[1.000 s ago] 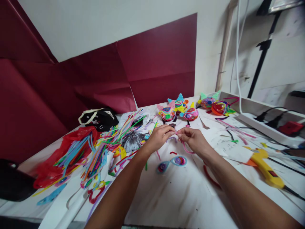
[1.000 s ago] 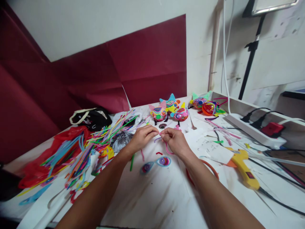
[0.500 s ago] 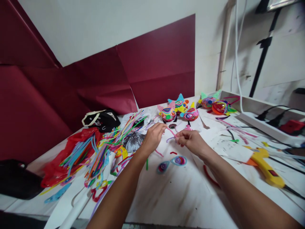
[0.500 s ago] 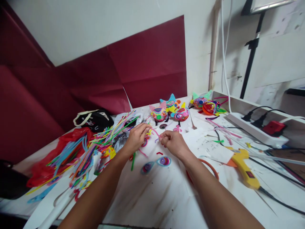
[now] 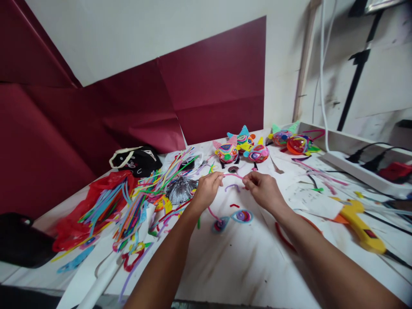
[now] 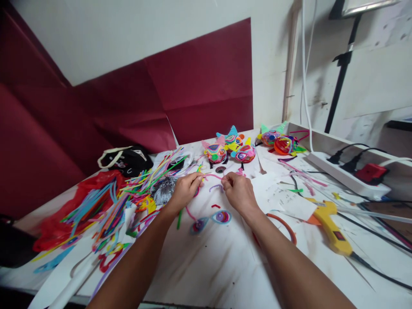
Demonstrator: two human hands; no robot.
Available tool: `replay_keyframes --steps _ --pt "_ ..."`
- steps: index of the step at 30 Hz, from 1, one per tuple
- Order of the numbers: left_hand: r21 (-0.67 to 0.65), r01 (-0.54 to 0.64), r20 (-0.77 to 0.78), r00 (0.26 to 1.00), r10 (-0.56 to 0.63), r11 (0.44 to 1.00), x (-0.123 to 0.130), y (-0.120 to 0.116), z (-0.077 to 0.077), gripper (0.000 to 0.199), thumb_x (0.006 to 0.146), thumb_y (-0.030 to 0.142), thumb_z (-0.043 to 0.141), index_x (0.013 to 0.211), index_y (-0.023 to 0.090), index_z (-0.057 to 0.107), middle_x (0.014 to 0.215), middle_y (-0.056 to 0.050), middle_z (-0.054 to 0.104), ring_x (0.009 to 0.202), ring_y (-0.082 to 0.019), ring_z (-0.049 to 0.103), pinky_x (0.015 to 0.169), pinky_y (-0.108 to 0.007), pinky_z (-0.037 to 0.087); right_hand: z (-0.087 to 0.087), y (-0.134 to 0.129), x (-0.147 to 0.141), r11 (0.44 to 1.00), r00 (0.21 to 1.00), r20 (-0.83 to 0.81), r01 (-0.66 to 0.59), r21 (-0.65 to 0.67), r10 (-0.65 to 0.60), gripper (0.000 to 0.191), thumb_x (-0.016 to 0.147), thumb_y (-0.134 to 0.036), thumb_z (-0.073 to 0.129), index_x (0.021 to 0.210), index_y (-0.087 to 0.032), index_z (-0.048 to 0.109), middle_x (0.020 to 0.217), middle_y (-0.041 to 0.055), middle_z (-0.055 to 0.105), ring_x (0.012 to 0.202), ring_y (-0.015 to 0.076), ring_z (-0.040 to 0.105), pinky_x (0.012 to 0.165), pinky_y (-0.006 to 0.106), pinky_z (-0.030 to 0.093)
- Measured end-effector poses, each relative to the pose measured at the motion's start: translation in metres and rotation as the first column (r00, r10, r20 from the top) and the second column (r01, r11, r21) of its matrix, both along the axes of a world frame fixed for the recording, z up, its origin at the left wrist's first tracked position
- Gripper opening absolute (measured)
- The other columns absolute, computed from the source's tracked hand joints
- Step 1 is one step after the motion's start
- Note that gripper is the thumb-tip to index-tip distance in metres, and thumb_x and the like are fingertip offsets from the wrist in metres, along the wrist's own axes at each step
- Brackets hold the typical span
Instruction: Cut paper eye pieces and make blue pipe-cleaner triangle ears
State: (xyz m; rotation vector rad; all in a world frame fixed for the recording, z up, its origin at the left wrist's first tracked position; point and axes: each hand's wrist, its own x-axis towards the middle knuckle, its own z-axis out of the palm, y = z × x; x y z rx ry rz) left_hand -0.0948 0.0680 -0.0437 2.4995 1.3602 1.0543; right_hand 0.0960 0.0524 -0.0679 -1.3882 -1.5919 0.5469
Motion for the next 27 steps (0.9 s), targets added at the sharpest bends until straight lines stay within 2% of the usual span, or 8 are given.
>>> replay_keyframes --steps 7,9,11,14,18,21,25,27 --pt "0.084 -0.109 0.016 0.994 0.108 0.990 0.004 -0.005 -0.006 0.022 0.088 0.022 0.040 0.077 0.017 0.059 0.062 0.002 0.056 0.062 -0.011 0.053 0.066 -0.023 0.037 -0.001 -0.004 -0.004 0.999 0.997 0.072 -0.010 0.051 0.006 0.013 0.078 -0.025 0.051 0.072 -0.021 0.061 0.063 0.0009 0.063 0.058 0.0162 0.055 0.057 0.025 0.035" --pt "0.006 -0.107 0.092 0.990 0.105 0.994 0.004 -0.006 -0.007 0.022 0.088 0.024 0.041 0.078 0.017 0.060 0.060 0.002 0.057 0.059 -0.011 0.052 0.063 -0.023 0.038 -0.001 -0.005 -0.005 0.996 0.994 0.110 0.012 0.087 -0.022 0.013 0.079 -0.026 0.050 0.075 -0.021 0.061 0.064 0.0013 0.064 0.058 0.0166 0.056 0.057 0.025 0.036" --pt "-0.158 -0.028 0.215 0.975 0.062 0.987 0.004 -0.007 -0.008 0.023 0.088 0.029 0.042 0.082 0.016 0.060 0.058 0.002 0.057 0.051 -0.009 0.049 0.057 -0.022 0.037 -0.001 -0.005 -0.004 0.990 0.988 0.142 0.049 0.132 -0.067 0.014 0.080 -0.027 0.049 0.078 -0.020 0.061 0.065 0.0020 0.064 0.057 0.0168 0.056 0.057 0.026 0.036" --pt "-0.362 0.140 0.411 0.911 0.023 0.921 0.003 -0.008 -0.010 0.027 0.086 0.036 0.045 0.085 0.014 0.060 0.054 0.003 0.054 0.044 -0.008 0.043 0.048 -0.020 0.035 0.000 -0.006 -0.003 0.982 0.984 0.144 0.080 0.171 -0.106 0.014 0.080 -0.026 0.048 0.078 -0.020 0.061 0.065 0.0024 0.064 0.054 0.0164 0.055 0.056 0.026 0.036" --pt "-0.438 0.195 0.504 0.862 0.060 0.878 0.002 -0.008 -0.014 0.030 0.084 0.039 0.047 0.077 0.013 0.060 0.047 0.004 0.048 0.042 -0.007 0.040 0.045 -0.019 0.031 0.001 -0.006 -0.002 0.974 0.986 0.111 0.102 0.203 -0.126 0.014 0.080 -0.025 0.049 0.079 -0.020 0.061 0.063 0.0020 0.064 0.056 0.0167 0.056 0.058 0.026 0.037" --pt "-0.409 0.091 0.430 0.897 0.104 0.908 0.001 -0.008 -0.016 0.032 0.083 0.041 0.047 0.074 0.014 0.062 0.042 0.007 0.039 0.040 -0.007 0.035 0.043 -0.020 0.027 0.001 -0.007 -0.003 0.966 0.984 0.102 0.117 0.230 -0.144 0.014 0.081 -0.026 0.049 0.079 -0.020 0.061 0.064 0.0021 0.064 0.058 0.0173 0.057 0.060 0.026 0.038" --pt "-0.237 -0.121 0.279 0.942 0.186 0.964 0.003 -0.009 -0.013 0.028 0.079 0.036 0.051 0.064 0.014 0.062 0.044 0.006 0.036 0.044 -0.007 0.032 0.045 -0.020 0.022 0.001 -0.009 -0.005 0.958 0.980 0.118 0.126 0.257 -0.160 0.013 0.080 -0.024 0.049 0.079 -0.019 0.061 0.069 0.0034 0.065 0.059 0.0171 0.056 0.059 0.026 0.038" --pt "-0.209 -0.142 0.270 0.943 0.197 0.968 0.002 -0.010 -0.012 0.028 0.079 0.035 0.052 0.062 0.014 0.060 0.044 0.006 0.038 0.045 -0.007 0.034 0.046 -0.020 0.024 0.001 -0.010 -0.006 0.955 0.977 0.127 0.133 0.267 -0.171 0.014 0.081 -0.024 0.048 0.080 -0.019 0.061 0.071 0.0040 0.065 0.059 0.0171 0.056 0.059 0.027 0.038"
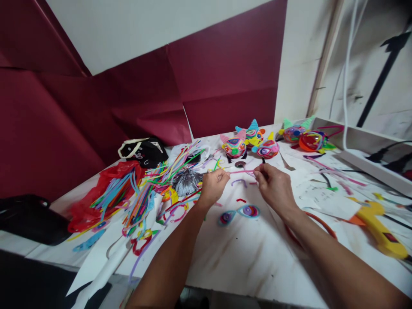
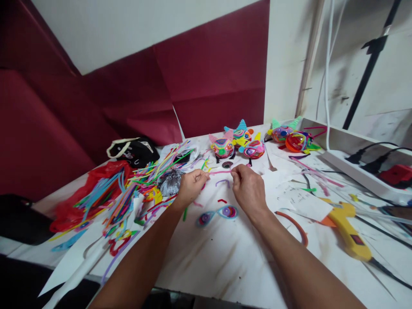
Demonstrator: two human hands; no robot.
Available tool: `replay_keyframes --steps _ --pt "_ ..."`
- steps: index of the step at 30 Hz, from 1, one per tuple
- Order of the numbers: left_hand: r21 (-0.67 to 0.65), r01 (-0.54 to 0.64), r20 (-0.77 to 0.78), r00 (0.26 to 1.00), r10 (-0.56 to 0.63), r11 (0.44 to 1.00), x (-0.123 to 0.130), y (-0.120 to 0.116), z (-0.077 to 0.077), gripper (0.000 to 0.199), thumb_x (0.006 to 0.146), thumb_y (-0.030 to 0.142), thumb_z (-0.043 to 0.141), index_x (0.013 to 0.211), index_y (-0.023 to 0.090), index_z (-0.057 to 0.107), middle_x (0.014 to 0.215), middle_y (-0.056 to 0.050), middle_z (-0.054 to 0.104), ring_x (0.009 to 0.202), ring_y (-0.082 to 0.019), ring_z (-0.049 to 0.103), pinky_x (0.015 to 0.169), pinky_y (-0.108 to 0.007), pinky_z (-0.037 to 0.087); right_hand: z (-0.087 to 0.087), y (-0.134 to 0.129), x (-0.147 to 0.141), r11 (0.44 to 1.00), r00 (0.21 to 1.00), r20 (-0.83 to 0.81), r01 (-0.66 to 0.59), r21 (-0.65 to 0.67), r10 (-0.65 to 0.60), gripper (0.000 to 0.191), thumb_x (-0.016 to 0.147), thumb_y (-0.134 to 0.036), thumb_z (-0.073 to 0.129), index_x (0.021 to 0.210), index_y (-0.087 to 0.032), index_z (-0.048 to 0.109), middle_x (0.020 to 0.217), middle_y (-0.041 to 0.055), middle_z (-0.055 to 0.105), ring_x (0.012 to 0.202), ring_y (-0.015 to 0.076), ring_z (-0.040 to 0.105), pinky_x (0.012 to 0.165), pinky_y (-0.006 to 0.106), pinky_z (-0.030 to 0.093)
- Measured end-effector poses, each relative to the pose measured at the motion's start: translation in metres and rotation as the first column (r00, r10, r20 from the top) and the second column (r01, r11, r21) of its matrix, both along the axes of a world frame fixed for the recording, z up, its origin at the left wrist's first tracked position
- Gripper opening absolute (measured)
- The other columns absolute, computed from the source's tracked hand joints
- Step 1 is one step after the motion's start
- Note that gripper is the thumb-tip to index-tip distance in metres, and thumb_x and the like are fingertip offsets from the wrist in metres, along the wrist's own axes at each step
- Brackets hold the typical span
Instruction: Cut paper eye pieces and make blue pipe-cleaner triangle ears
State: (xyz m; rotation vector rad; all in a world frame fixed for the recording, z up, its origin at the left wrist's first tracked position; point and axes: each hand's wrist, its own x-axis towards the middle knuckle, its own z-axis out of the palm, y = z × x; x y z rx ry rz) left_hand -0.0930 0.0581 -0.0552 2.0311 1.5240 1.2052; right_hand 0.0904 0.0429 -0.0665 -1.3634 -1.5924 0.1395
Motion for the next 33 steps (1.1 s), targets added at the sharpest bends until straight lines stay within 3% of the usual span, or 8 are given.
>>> replay_keyframes --steps 6,10,15,21,26,30,33 --pt "-0.193 0.247 0.166 0.962 -0.216 0.950 -0.008 -0.001 -0.002 0.028 0.083 0.042 0.047 0.076 0.016 0.055 0.045 0.006 0.047 0.038 -0.008 0.043 0.045 -0.020 0.033 0.000 0.002 0.004 0.998 0.998 -0.033 0.061 0.033 -0.060 0.016 0.082 -0.027 0.048 0.082 -0.019 0.062 0.069 0.0035 0.064 0.061 0.0182 0.057 0.061 0.028 0.039" --pt "-0.041 0.160 -0.026 0.987 -0.161 0.986 -0.008 -0.003 0.002 0.027 0.086 0.037 0.045 0.076 0.016 0.059 0.056 0.004 0.052 0.051 -0.009 0.047 0.052 -0.020 0.034 -0.003 0.006 0.008 0.996 0.996 -0.014 0.090 0.014 -0.089 0.017 0.083 -0.027 0.047 0.085 -0.019 0.062 0.071 0.0042 0.065 0.061 0.0189 0.057 0.060 0.028 0.039" --pt "0.117 0.074 -0.240 0.970 -0.045 0.990 -0.018 -0.005 0.012 0.027 0.087 0.032 0.043 0.078 0.018 0.064 0.067 0.001 0.061 0.063 -0.011 0.052 0.062 -0.021 0.036 -0.011 0.011 0.009 0.993 0.989 0.108 0.097 0.070 -0.105 0.019 0.082 -0.024 0.046 0.089 -0.018 0.062 0.081 0.0076 0.067 0.068 0.0215 0.060 0.062 0.030 0.040" --pt "0.246 0.019 -0.269 0.962 0.050 0.969 -0.047 0.000 0.022 0.027 0.088 0.033 0.044 0.083 0.018 0.066 0.073 -0.001 0.065 0.067 -0.013 0.056 0.064 -0.021 0.038 -0.013 0.008 0.004 0.994 0.944 0.326 0.019 0.110 -0.054 0.019 0.085 -0.019 0.044 0.097 -0.017 0.058 0.093 0.0086 0.064 0.077 0.0206 0.061 0.058 0.027 0.037" --pt "0.292 0.005 -0.260 0.963 0.075 0.956 -0.055 0.001 0.026 0.026 0.087 0.034 0.047 0.082 0.018 0.066 0.073 -0.001 0.065 0.065 -0.013 0.056 0.065 -0.022 0.039 -0.011 0.003 0.002 0.990 0.843 0.521 0.129 0.052 -0.137 0.014 0.086 -0.020 0.045 0.089 -0.020 0.059 0.084 0.0054 0.067 0.063 0.0198 0.060 0.048 0.028 0.025" --pt "0.274 -0.033 -0.172 0.982 0.083 0.961 -0.054 0.000 0.027 0.028 0.085 0.037 0.048 0.077 0.017 0.065 0.063 0.002 0.060 0.060 -0.011 0.052 0.061 -0.020 0.038 -0.008 0.003 0.000 0.981 0.861 0.472 0.190 0.042 -0.187 0.015 0.087 -0.024 0.045 0.086 -0.019 0.058 0.064 0.0048 0.064 0.055 0.0196 0.058 0.048 0.028 0.024" --pt "0.255 -0.059 -0.117 0.989 0.091 0.965 -0.056 0.001 0.028 0.028 0.084 0.039 0.050 0.076 0.017 0.065 0.062 0.003 0.058 0.059 -0.011 0.051 0.060 -0.020 0.038 -0.010 0.006 0.001 0.986 0.908 0.385 0.151 0.068 -0.166 0.017 0.089 -0.026 0.042 0.089 -0.018 0.057 0.065 0.0054 0.064 0.060 0.0205 0.060 0.050 0.027 0.029"
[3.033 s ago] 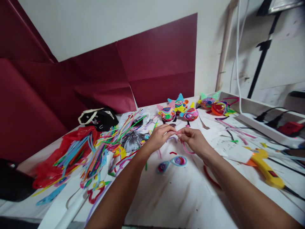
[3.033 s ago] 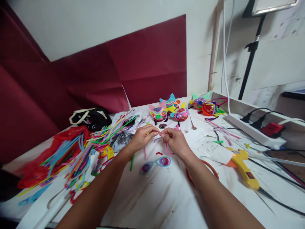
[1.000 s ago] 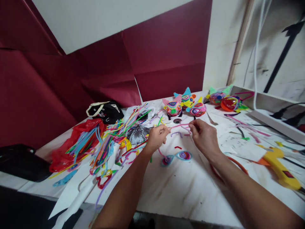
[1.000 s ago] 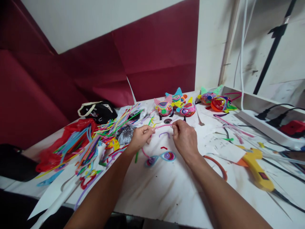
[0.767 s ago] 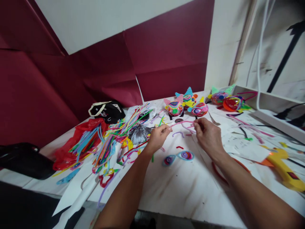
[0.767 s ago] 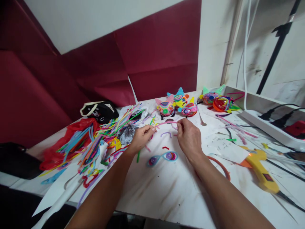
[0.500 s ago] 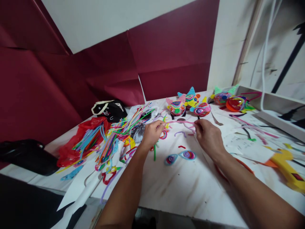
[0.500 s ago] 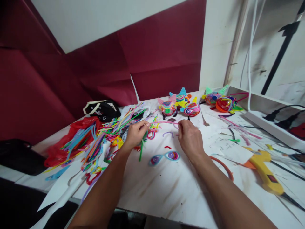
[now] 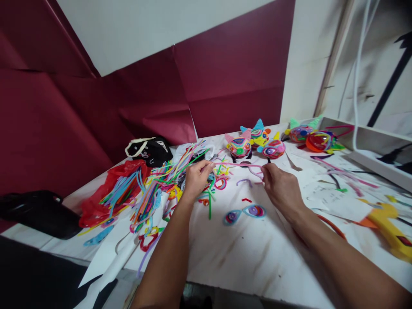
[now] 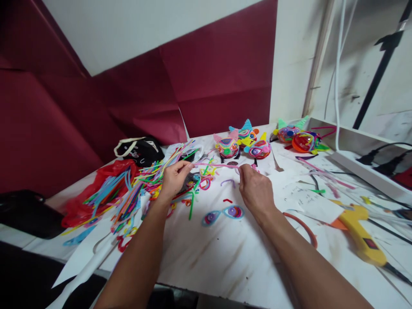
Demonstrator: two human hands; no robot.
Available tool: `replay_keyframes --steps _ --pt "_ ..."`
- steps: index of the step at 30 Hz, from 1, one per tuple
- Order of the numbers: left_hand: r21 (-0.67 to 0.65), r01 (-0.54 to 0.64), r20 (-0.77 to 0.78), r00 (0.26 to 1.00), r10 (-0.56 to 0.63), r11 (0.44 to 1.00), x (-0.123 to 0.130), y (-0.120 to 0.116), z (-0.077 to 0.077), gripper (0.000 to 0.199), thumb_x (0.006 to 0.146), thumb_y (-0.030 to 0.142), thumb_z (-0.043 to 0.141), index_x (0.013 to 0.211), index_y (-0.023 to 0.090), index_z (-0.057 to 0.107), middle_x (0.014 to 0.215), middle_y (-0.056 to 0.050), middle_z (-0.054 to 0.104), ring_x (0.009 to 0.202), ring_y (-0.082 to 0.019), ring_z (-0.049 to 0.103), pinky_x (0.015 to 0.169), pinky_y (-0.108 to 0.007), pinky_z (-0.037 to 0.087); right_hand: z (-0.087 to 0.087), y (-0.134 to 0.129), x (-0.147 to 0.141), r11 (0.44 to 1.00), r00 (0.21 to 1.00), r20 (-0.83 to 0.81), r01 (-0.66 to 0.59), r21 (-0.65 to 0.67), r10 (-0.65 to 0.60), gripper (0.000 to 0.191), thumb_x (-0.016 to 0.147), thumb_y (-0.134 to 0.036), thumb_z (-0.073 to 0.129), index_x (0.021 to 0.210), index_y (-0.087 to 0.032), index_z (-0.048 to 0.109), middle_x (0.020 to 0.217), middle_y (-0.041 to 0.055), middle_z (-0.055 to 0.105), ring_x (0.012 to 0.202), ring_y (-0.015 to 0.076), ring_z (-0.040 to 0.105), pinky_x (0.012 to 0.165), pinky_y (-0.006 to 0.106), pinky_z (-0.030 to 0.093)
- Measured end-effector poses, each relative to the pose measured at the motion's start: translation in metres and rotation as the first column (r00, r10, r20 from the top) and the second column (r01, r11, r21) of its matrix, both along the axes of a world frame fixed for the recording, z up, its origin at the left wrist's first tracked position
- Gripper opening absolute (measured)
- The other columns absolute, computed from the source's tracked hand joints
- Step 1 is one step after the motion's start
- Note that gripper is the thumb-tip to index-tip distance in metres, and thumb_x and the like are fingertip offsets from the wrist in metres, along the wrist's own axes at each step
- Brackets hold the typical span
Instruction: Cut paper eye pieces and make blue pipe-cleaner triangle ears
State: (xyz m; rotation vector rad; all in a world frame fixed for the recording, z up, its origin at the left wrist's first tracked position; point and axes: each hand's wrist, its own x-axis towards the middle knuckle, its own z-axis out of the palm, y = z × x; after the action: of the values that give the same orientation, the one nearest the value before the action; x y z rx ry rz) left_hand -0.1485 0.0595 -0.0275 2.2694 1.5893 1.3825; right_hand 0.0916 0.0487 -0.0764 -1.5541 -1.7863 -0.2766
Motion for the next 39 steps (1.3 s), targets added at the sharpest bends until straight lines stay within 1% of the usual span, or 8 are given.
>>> replay_keyframes --steps 4,7,11,17,24,27,31,39 --pt "0.046 0.020 -0.003 1.000 -0.020 0.999 -0.007 0.003 0.000 0.023 0.084 0.034 0.050 0.079 0.017 0.064 0.075 0.000 0.063 0.070 -0.013 0.056 0.067 -0.022 0.041 -0.006 0.004 0.003 0.992 0.991 -0.019 -0.128 0.018 0.129 0.019 0.087 -0.018 0.040 0.097 -0.017 0.056 0.088 0.0086 0.067 0.074 0.0215 0.063 0.057 0.027 0.037" --pt "0.071 0.014 -0.025 1.000 -0.012 0.997 -0.012 0.006 -0.003 0.022 0.085 0.032 0.048 0.083 0.017 0.064 0.078 -0.002 0.064 0.072 -0.013 0.057 0.070 -0.023 0.042 -0.007 0.005 0.002 0.985 0.981 -0.092 -0.174 -0.005 0.173 0.020 0.086 -0.015 0.039 0.098 -0.017 0.056 0.083 0.0074 0.067 0.071 0.0204 0.063 0.060 0.028 0.041" --pt "-0.042 -0.070 0.101 0.992 0.074 0.997 -0.019 0.014 -0.012 0.022 0.084 0.035 0.048 0.083 0.018 0.061 0.065 0.002 0.059 0.054 -0.009 0.053 0.056 -0.020 0.041 -0.002 0.000 -0.002 0.982 0.961 -0.210 -0.186 -0.006 0.181 0.020 0.090 -0.024 0.040 0.103 -0.017 0.055 0.082 0.0065 0.067 0.070 0.0201 0.064 0.062 0.028 0.044" --pt "-0.150 -0.259 0.260 0.921 0.291 0.954 -0.039 0.040 -0.042 0.026 0.091 0.029 0.027 0.101 0.015 0.047 0.067 0.000 0.059 0.042 -0.008 0.052 0.041 -0.019 0.038 0.004 -0.013 -0.007 0.981 0.979 -0.093 -0.171 0.094 0.179 0.028 0.089 -0.028 0.046 0.114 -0.016 0.050 0.103 0.0107 0.061 0.086 0.0219 0.062 0.068 0.029 0.046" --pt "-0.173 -0.404 0.022 0.910 0.414 0.898 -0.053 0.041 -0.057 0.023 0.083 0.015 0.044 0.103 0.017 0.053 0.083 -0.006 0.063 0.075 -0.018 0.062 0.073 -0.031 0.048 0.002 -0.036 -0.029 0.917 0.915 0.066 -0.393 -0.070 0.397 0.022 0.090 -0.020 0.042 0.109 -0.016 0.052 0.096 0.0071 0.060 0.079 0.0182 0.061 0.065 0.026 0.044" --pt "-0.135 -0.403 -0.151 0.911 0.383 0.905 -0.050 0.031 -0.052 0.016 0.077 0.019 0.054 0.092 0.019 0.061 0.102 -0.011 0.057 0.099 -0.026 0.054 0.088 -0.039 0.041 0.005 -0.048 -0.040 0.864 0.856 0.140 -0.473 -0.171 0.497 0.018 0.090 -0.016 0.042 0.102 -0.017 0.055 0.089 0.0050 0.060 0.074 0.0169 0.060 0.062 0.026 0.040" --pt "-0.209 -0.268 -0.358 0.916 0.181 0.941 -0.047 0.029 -0.052 0.009 0.075 0.021 0.059 0.075 0.020 0.068 0.089 -0.007 0.058 0.093 -0.022 0.055 0.086 -0.032 0.041 0.008 -0.059 -0.049 0.810 0.768 0.263 -0.532 -0.248 0.585 0.015 0.084 -0.008 0.047 0.087 -0.018 0.057 0.079 0.0024 0.059 0.068 0.0161 0.056 0.059 0.027 0.034" --pt "-0.282 -0.177 -0.468 0.883 0.026 0.943 -0.048 0.034 -0.059 0.024 0.076 0.014 0.054 0.091 0.021 0.071 0.092 -0.008 0.060 0.091 -0.021 0.055 0.086 -0.032 0.040 0.012 -0.082 -0.055 0.688 0.588 0.386 -0.695 -0.209 0.711 0.019 0.075 -0.001 0.049 0.078 -0.019 0.052 0.071 0.0004 0.057 0.059 0.0158 0.047 0.057 0.031 0.027"
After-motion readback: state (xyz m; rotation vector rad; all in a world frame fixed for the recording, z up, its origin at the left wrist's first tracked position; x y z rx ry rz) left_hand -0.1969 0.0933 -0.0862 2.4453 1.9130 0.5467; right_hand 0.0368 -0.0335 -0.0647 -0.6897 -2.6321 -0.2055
